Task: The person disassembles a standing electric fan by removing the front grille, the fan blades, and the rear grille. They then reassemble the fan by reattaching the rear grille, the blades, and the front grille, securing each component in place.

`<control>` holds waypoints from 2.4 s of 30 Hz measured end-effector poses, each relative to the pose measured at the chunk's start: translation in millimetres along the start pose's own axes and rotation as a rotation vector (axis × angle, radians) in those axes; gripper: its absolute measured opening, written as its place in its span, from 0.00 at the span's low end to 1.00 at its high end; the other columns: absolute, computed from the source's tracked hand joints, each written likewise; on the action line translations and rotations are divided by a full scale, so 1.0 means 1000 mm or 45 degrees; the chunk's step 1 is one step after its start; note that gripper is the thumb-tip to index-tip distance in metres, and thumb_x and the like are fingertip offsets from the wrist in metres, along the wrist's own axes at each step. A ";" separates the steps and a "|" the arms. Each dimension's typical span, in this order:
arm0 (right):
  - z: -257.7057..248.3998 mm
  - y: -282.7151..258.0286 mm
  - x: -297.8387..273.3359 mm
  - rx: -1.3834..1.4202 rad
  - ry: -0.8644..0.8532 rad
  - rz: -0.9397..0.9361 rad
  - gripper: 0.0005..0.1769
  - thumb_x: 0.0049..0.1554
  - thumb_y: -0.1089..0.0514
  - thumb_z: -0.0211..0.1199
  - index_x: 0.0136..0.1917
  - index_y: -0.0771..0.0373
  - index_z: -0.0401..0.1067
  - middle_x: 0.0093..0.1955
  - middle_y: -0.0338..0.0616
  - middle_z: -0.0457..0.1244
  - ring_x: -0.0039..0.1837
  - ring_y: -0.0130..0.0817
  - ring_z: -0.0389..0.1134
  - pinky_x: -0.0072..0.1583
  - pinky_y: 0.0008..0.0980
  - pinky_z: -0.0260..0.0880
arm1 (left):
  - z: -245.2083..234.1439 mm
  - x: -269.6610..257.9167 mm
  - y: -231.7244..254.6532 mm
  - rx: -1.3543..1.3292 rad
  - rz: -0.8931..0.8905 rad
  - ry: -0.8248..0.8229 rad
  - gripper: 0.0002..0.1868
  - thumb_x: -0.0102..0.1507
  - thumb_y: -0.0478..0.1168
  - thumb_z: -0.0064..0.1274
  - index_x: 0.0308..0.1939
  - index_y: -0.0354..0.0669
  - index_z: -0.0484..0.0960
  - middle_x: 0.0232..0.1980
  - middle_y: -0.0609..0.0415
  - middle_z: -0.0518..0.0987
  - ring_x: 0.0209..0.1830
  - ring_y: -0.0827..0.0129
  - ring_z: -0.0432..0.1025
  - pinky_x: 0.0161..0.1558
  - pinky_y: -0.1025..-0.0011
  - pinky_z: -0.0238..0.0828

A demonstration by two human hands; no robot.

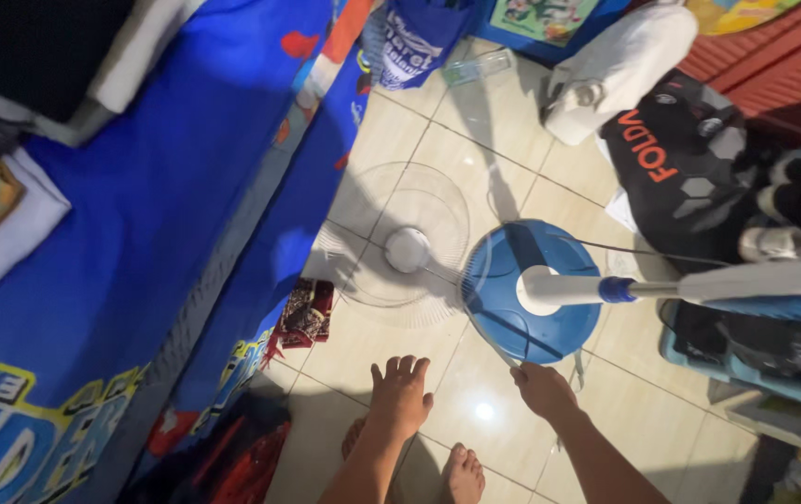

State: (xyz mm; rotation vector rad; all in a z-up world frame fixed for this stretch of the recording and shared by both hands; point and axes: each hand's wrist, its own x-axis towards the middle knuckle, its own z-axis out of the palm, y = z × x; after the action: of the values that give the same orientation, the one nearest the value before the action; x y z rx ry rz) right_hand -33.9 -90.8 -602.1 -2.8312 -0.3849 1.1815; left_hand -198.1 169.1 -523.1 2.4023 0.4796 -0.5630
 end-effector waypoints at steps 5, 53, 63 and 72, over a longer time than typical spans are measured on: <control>0.027 0.027 -0.010 0.056 0.006 -0.066 0.21 0.61 0.40 0.53 0.47 0.55 0.77 0.45 0.51 0.71 0.52 0.56 0.71 0.55 0.54 0.70 | -0.045 0.009 0.066 -0.208 0.130 0.079 0.37 0.58 0.50 0.64 0.68 0.45 0.67 0.70 0.46 0.67 0.71 0.49 0.57 0.66 0.34 0.47; 0.020 0.152 -0.207 0.199 -0.285 0.073 0.13 0.61 0.42 0.56 0.49 0.48 0.75 0.40 0.45 0.72 0.47 0.44 0.75 0.54 0.44 0.73 | -0.305 0.129 0.394 -0.172 1.124 1.135 0.21 0.66 0.51 0.60 0.51 0.37 0.79 0.49 0.42 0.81 0.52 0.50 0.76 0.56 0.58 0.75; -0.139 0.136 -0.249 0.669 0.740 0.407 0.18 0.62 0.42 0.55 0.53 0.55 0.75 0.42 0.57 0.72 0.48 0.58 0.73 0.50 0.51 0.72 | -0.243 0.153 0.353 0.017 0.506 0.326 0.18 0.67 0.53 0.61 0.47 0.41 0.82 0.46 0.44 0.83 0.50 0.52 0.77 0.55 0.58 0.75; -0.208 0.136 -0.264 0.962 0.881 0.467 0.22 0.62 0.41 0.56 0.55 0.60 0.74 0.37 0.55 0.68 0.41 0.51 0.70 0.47 0.46 0.69 | -0.183 0.169 0.312 -0.077 0.344 0.222 0.19 0.67 0.53 0.61 0.48 0.41 0.81 0.47 0.44 0.83 0.51 0.53 0.77 0.55 0.59 0.75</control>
State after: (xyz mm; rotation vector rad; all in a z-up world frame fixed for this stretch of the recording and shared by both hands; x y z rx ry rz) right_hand -38.1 -277.6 -291.2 -2.4173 0.5208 0.1961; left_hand 138.7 87.6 -324.4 2.4156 0.2334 -0.2187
